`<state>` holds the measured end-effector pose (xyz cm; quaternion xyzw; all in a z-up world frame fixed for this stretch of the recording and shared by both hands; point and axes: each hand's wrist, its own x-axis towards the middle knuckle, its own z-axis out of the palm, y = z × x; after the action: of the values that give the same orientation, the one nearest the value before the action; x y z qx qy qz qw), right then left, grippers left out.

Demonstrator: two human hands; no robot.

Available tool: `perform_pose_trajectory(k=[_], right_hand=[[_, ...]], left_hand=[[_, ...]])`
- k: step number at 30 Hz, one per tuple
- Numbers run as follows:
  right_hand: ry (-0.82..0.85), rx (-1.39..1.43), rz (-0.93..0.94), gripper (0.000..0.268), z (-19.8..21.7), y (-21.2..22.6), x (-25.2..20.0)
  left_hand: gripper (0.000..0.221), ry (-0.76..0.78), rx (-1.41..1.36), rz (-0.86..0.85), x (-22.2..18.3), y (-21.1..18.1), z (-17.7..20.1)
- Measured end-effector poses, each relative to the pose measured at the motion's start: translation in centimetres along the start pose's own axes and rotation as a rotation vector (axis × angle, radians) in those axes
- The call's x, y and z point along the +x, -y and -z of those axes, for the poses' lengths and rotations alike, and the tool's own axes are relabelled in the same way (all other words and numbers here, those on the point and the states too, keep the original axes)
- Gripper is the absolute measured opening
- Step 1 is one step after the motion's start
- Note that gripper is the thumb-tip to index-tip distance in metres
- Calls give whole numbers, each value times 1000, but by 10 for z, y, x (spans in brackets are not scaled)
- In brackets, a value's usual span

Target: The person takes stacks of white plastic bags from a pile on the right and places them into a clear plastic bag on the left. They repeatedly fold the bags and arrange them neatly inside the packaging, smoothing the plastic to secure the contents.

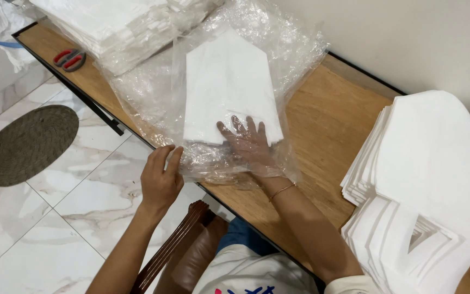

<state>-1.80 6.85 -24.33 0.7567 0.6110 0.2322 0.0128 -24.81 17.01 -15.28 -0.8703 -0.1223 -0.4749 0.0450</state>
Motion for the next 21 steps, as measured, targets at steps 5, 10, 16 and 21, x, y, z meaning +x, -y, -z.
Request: perform_pose_trajectory(k=[5,10,16,21], right_hand=[[134,-116,-57,86,-12,16,5],[188,16,-58,92,51,12,6],[-31,-416,-58,81,68,18,1],[-175,-566,-95,69,39,17,-6]], left_hand=[[42,-32,10,4,7,-7,3],[37,-48,14,12,11,-12,7],[35,-29,-16,-22,10,-12,4],[38,3,-32,-32,10,-11,3]])
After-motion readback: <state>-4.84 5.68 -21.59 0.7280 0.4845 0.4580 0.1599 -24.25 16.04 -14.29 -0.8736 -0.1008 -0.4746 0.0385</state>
